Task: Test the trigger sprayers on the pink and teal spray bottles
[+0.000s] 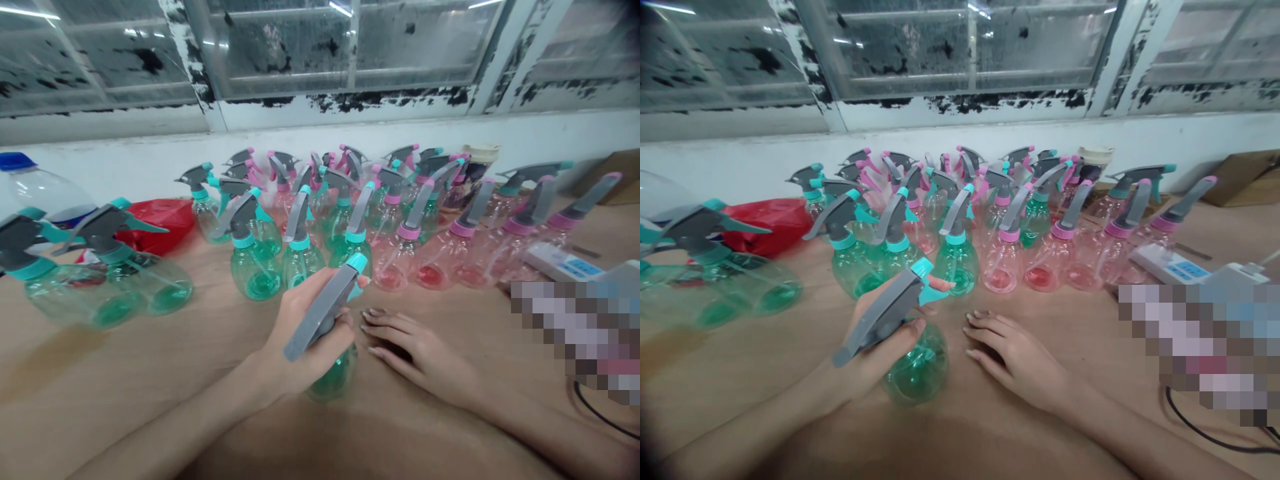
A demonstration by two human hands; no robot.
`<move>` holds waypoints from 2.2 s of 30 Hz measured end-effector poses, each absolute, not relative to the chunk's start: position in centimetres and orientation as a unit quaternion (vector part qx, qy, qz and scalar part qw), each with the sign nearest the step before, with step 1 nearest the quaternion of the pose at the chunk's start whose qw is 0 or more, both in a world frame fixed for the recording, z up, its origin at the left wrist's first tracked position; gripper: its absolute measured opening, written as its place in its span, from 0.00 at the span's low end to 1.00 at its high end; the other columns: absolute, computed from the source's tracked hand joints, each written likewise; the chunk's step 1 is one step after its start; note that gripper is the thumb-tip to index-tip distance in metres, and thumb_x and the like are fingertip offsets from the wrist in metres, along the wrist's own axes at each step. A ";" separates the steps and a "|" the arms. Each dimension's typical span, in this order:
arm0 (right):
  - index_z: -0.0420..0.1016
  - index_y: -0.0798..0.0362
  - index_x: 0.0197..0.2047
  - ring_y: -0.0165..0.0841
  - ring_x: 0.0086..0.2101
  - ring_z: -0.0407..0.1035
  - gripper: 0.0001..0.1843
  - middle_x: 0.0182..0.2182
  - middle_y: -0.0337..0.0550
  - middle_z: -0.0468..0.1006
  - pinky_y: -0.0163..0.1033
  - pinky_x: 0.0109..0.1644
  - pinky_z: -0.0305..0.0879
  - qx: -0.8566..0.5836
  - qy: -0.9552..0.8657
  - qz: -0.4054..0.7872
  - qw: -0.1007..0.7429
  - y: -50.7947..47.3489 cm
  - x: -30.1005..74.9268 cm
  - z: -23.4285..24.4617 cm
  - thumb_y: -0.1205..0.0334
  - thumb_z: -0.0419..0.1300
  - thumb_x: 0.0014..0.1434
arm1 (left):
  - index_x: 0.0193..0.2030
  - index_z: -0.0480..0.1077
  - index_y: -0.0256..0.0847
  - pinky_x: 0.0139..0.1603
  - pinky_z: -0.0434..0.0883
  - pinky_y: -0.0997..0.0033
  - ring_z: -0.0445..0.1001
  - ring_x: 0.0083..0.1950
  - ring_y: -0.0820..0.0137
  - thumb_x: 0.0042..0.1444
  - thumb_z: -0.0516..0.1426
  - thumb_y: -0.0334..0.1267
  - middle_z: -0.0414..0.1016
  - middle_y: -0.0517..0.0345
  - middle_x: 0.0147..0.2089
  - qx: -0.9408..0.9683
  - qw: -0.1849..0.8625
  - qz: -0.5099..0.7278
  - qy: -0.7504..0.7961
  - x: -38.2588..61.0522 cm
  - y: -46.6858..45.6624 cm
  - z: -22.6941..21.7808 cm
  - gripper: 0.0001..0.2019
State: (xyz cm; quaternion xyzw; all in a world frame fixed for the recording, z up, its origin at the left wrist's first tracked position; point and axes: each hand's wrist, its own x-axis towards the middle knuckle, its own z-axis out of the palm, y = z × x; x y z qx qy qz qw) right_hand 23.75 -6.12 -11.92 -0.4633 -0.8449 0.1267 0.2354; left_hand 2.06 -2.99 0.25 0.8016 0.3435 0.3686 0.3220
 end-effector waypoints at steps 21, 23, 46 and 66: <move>0.70 0.51 0.59 0.38 0.60 0.63 0.18 0.58 0.46 0.74 0.50 0.64 0.63 -0.457 -0.844 0.127 0.250 -6.1 23.8 -12.0 0.58 0.54 0.68 | 0.35 0.67 0.45 0.32 0.66 0.67 0.66 0.26 0.69 0.47 0.50 0.32 0.66 0.63 0.27 0.827 0.283 0.376 0.309 1.4 -2.0 -0.5 0.09; 0.70 0.52 0.58 0.38 0.60 0.63 0.18 0.58 0.47 0.74 0.50 0.64 0.63 -0.459 -0.844 0.124 0.249 -6.1 23.8 -12.0 0.58 0.53 0.68 | 0.41 0.70 0.45 0.31 0.67 0.68 0.64 0.25 0.71 0.48 0.52 0.32 0.68 0.63 0.28 0.817 0.290 0.385 0.318 1.3 -1.9 -0.9 0.13; 0.71 0.49 0.59 0.40 0.59 0.65 0.18 0.57 0.47 0.74 0.52 0.62 0.64 -0.459 -0.838 0.135 0.260 -6.1 23.7 -11.7 0.59 0.54 0.67 | 0.42 0.68 0.43 0.34 0.71 0.67 0.71 0.30 0.68 0.49 0.52 0.34 0.70 0.62 0.30 0.803 0.313 0.355 0.361 1.5 -2.2 -0.3 0.12; 0.69 0.46 0.61 0.41 0.60 0.65 0.20 0.58 0.45 0.74 0.53 0.63 0.64 -0.447 -0.839 0.137 0.278 -6.1 23.8 -11.7 0.59 0.55 0.66 | 0.43 0.70 0.44 0.32 0.69 0.70 0.64 0.24 0.72 0.48 0.53 0.33 0.67 0.63 0.29 0.805 0.342 0.345 0.341 1.8 -2.0 0.1 0.15</move>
